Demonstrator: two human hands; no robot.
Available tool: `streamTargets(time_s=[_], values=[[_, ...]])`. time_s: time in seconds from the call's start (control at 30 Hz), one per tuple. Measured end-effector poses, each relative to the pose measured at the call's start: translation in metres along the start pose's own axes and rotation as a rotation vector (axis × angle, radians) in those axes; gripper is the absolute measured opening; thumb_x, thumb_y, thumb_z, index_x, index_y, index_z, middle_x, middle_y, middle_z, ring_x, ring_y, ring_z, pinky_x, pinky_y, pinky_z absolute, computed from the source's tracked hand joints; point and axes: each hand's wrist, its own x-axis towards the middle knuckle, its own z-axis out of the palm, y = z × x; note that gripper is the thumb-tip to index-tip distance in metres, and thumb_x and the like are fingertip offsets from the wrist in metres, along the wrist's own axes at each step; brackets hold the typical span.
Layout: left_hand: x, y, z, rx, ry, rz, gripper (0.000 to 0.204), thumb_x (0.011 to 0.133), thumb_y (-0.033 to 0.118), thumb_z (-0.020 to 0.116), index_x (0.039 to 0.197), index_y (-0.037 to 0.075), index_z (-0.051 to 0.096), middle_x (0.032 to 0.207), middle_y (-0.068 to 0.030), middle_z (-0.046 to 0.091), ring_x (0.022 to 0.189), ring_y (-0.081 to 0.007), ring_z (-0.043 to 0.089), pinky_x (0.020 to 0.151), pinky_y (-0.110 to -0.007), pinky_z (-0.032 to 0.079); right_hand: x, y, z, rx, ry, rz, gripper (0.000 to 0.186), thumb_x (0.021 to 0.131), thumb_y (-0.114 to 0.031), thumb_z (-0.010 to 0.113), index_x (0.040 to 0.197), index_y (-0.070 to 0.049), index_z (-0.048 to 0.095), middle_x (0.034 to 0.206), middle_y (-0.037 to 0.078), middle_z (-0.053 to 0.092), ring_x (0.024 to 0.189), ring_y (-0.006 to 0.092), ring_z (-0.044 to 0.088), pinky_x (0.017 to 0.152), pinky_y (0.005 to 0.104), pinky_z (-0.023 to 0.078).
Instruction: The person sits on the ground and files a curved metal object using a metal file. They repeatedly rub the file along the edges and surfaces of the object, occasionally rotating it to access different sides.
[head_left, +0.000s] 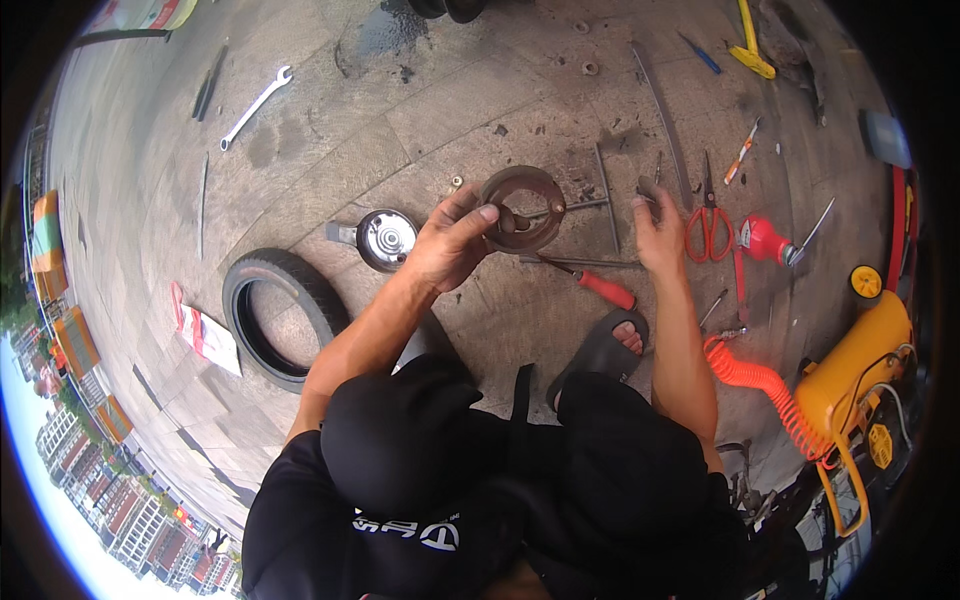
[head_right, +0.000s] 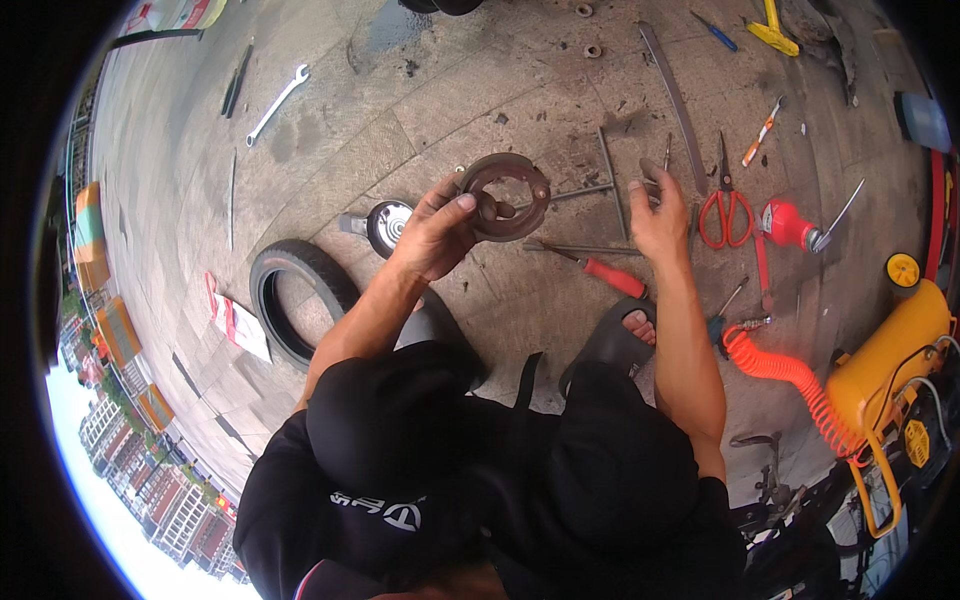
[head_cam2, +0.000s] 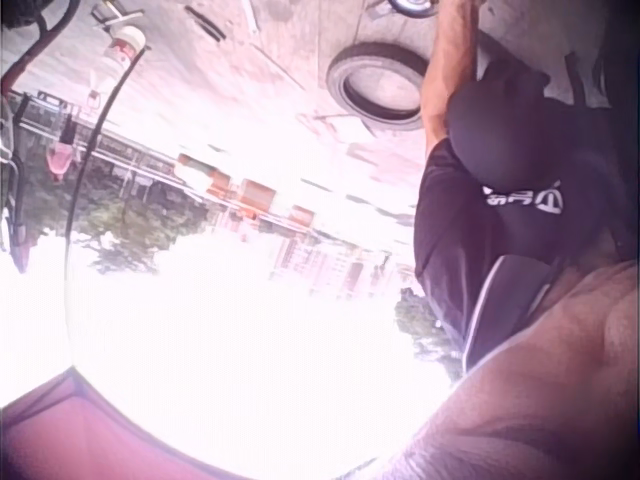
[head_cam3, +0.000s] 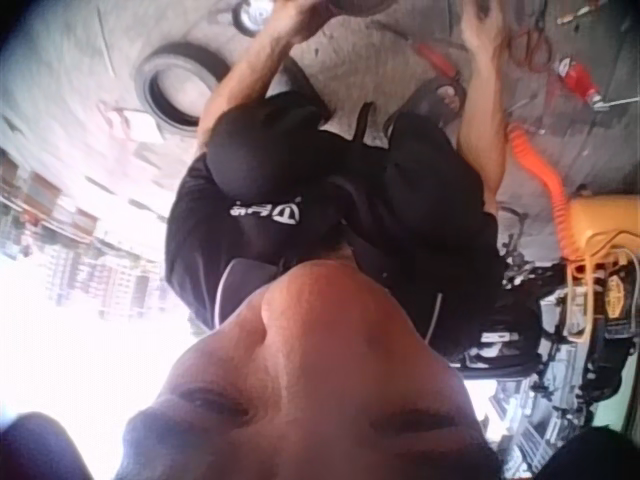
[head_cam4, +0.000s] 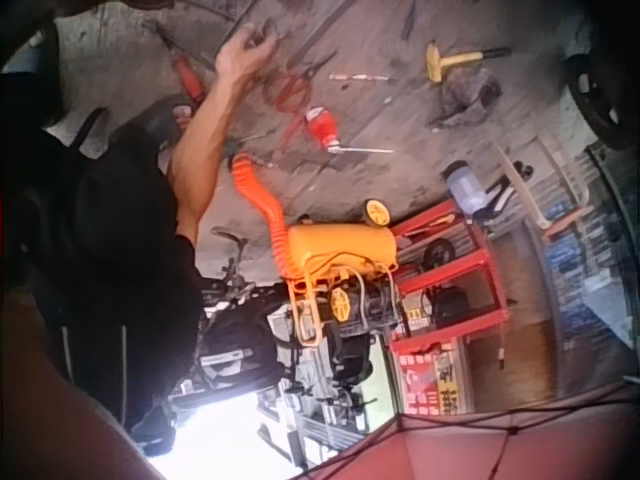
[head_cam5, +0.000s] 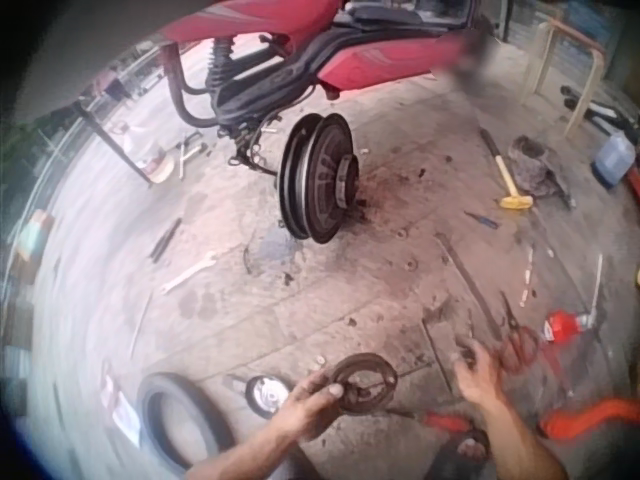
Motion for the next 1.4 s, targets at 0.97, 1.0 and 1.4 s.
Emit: streamTargets(time_s=[0.97, 1.0, 1.4], values=[[0.013, 0.004, -0.003, 0.608, 0.172, 0.354, 0.031, 0.095, 0.01, 0.073, 0.122, -0.003, 0.065, 0.103, -0.0093, 0.072, 0.095, -0.0172, 0.067, 0.086, -0.032, 0.053, 0.043, 0.079, 0.004, -0.552, 0.28, -0.08, 0.044, 0.083, -0.014, 0.074, 0.123, 0.0, 0.064, 0.113, 0.024, 0.068, 0.104, 0.0435, 0.065, 0.091, 0.0484, 0.051], [0.015, 0.003, -0.006, 0.512, 0.201, 0.269, 0.032, 0.096, 0.011, 0.072, 0.124, -0.003, 0.064, 0.104, -0.0085, 0.071, 0.095, -0.0156, 0.066, 0.087, -0.032, 0.053, 0.044, 0.081, 0.003, -0.528, 0.267, -0.073, 0.044, 0.082, -0.014, 0.073, 0.123, 0.0, 0.064, 0.113, 0.024, 0.068, 0.104, 0.0432, 0.066, 0.091, 0.0483, 0.051], [0.02, -0.004, -0.024, 0.203, 0.392, -0.056, 0.04, 0.098, 0.021, 0.072, 0.128, -0.002, 0.062, 0.108, -0.0082, 0.07, 0.097, -0.0164, 0.066, 0.088, -0.033, 0.055, 0.029, 0.023, 0.004, -0.321, 0.096, -0.113, 0.04, 0.085, -0.004, 0.064, 0.125, -0.004, 0.065, 0.109, 0.022, 0.07, 0.101, 0.0398, 0.068, 0.087, 0.0445, 0.053]])
